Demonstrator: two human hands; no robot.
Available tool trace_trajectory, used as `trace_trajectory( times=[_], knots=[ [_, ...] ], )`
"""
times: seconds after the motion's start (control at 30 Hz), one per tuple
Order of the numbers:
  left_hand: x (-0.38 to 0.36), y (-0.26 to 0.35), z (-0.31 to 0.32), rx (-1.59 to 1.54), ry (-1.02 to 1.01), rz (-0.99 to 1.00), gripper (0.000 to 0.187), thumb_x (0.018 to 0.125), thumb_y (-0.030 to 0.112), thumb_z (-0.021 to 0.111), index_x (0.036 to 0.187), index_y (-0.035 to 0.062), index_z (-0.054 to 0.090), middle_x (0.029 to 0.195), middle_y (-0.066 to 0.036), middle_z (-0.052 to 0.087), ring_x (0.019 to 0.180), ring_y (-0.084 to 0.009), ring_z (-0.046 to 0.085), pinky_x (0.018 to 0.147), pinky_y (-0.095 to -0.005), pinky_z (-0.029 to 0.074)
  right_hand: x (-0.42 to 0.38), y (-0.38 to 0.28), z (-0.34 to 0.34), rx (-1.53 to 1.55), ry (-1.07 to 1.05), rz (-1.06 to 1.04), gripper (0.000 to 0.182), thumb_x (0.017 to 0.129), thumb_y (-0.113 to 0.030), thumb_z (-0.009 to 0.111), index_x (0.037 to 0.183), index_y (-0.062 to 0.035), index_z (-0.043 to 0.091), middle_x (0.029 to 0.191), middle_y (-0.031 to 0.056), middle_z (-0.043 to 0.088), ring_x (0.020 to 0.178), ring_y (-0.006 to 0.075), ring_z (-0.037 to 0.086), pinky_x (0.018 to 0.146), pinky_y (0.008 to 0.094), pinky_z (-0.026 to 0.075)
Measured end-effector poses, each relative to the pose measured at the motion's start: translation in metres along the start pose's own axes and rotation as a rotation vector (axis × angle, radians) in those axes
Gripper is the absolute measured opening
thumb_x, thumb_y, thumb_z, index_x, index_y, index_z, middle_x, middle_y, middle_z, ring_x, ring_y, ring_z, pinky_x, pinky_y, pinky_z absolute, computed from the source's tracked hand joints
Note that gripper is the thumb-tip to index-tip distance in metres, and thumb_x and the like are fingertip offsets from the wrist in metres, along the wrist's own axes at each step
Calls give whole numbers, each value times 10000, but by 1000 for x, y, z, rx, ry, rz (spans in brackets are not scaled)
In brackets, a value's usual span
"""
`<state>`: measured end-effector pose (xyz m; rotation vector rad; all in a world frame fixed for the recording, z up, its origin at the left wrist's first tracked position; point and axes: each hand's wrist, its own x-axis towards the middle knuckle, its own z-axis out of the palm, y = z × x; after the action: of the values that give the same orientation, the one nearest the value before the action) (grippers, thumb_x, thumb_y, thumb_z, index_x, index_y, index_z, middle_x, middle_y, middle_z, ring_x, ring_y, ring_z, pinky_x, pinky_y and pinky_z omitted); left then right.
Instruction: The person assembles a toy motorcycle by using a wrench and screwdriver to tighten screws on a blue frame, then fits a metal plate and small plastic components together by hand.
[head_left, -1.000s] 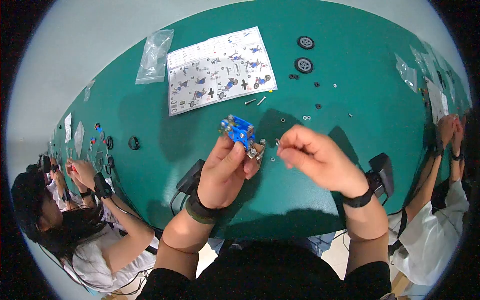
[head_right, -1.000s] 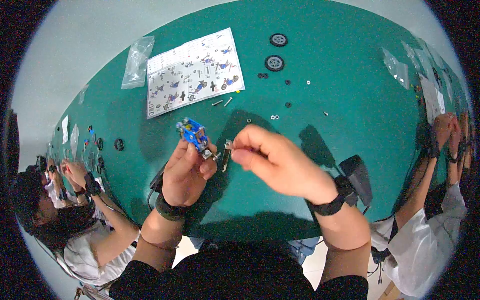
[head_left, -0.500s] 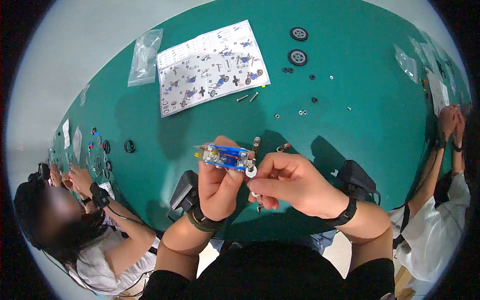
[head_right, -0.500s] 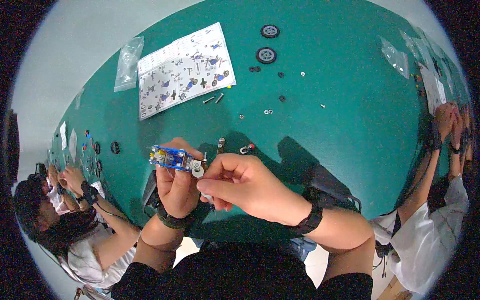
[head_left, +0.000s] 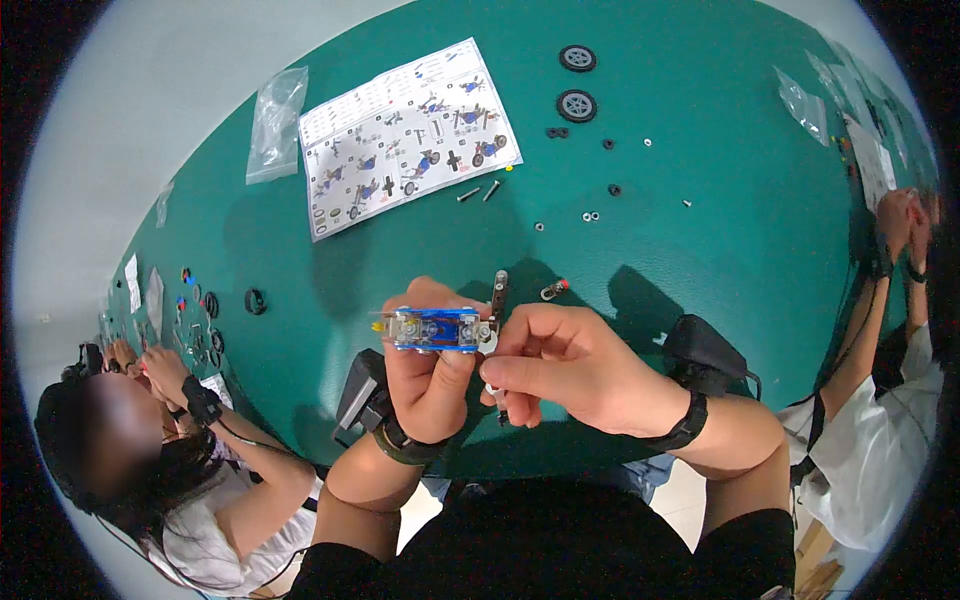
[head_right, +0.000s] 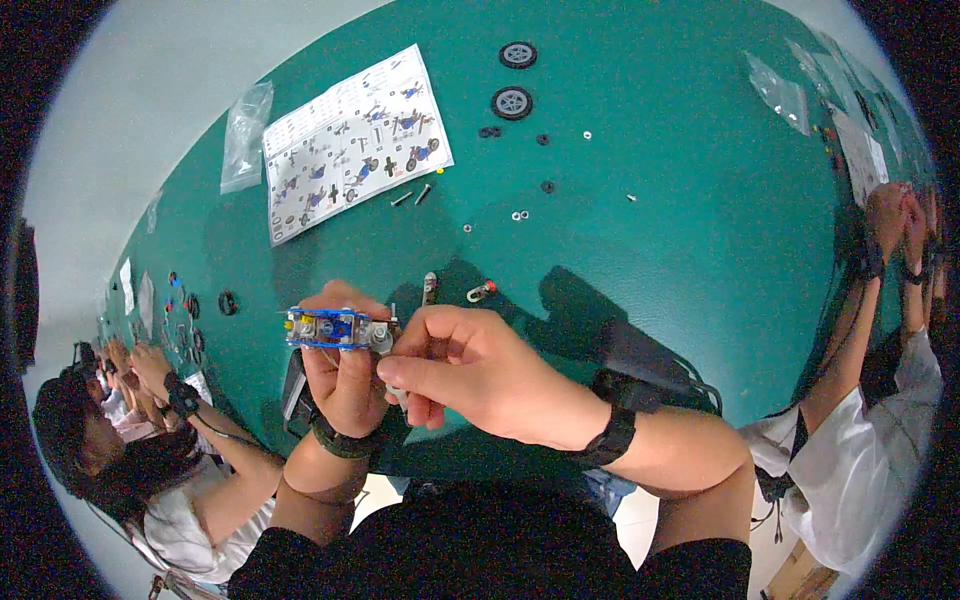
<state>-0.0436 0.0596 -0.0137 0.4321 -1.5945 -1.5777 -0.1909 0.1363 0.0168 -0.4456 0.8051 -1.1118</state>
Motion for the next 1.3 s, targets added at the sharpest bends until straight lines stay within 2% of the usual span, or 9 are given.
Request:
trace_trajectory(
  times=[0.1,0.4,0.53,0.63,0.73,0.87,1.0,1.2,1.3],
  knots=[
    [0,0,1,-9,16,-8,279,867,176,552,1066,44,409,969,-107,495,824,-142,500,727,-266,422,1,3,-1,-9,-20,-34,156,871,-172,583,821,-34,532,656,3,556,543,74,540,455,204,418],
    [-1,4,-3,-267,8,-218,313,881,200,538,1131,53,424,989,-100,536,718,-134,505,647,-272,415,9,-8,-23,-277,-34,-166,116,842,-131,606,841,-18,579,723,2,568,696,47,503,599,210,404],
    [6,11,2,-482,93,-399,255,887,254,534,1060,82,457,943,-76,508,634,-110,444,558,-229,377,7,-30,-35,-741,55,-257,95,853,-105,570,856,-14,543,720,4,538,674,70,479,618,226,407],
    [6,9,0,-534,98,-400,260,893,236,521,1095,85,456,967,-83,523,639,-110,443,567,-233,371,10,-18,-33,-479,74,-396,108,874,-95,531,932,-11,495,753,15,518,691,81,470,613,236,407],
    [2,4,1,-553,77,-422,290,893,221,518,1142,90,447,990,-91,545,638,-112,436,572,-244,375,10,-5,-18,-560,145,-448,140,888,-101,502,988,-14,457,784,30,513,723,85,474,616,244,406],
    [-3,2,2,-446,57,-438,336,897,210,511,1199,97,416,1027,-105,566,750,-141,527,593,-246,390,9,-7,-11,-769,179,-544,310,779,-164,689,963,-17,488,774,38,524,672,70,475,554,227,390],
    [0,10,3,-416,-39,-455,367,912,187,494,1248,92,383,1049,-73,561,776,-95,501,629,-227,386,7,-14,-15,-873,208,-509,266,715,-133,733,860,-29,535,757,53,560,604,115,516,527,239,396],
    [-2,3,-3,-426,-72,-435,392,908,186,503,1263,90,366,1049,-68,547,739,-87,473,629,-223,388,7,-22,-24,-1062,127,-682,208,695,-86,707,827,-35,555,775,95,577,730,256,585,622,333,440],
    [-2,6,-1,-417,-63,-457,378,906,185,506,1247,85,376,1047,-68,544,731,-85,465,627,-222,390,5,-28,-21,-984,74,-666,201,688,-82,705,817,-34,558,784,97,579,770,274,576,665,346,442]
  ],
)
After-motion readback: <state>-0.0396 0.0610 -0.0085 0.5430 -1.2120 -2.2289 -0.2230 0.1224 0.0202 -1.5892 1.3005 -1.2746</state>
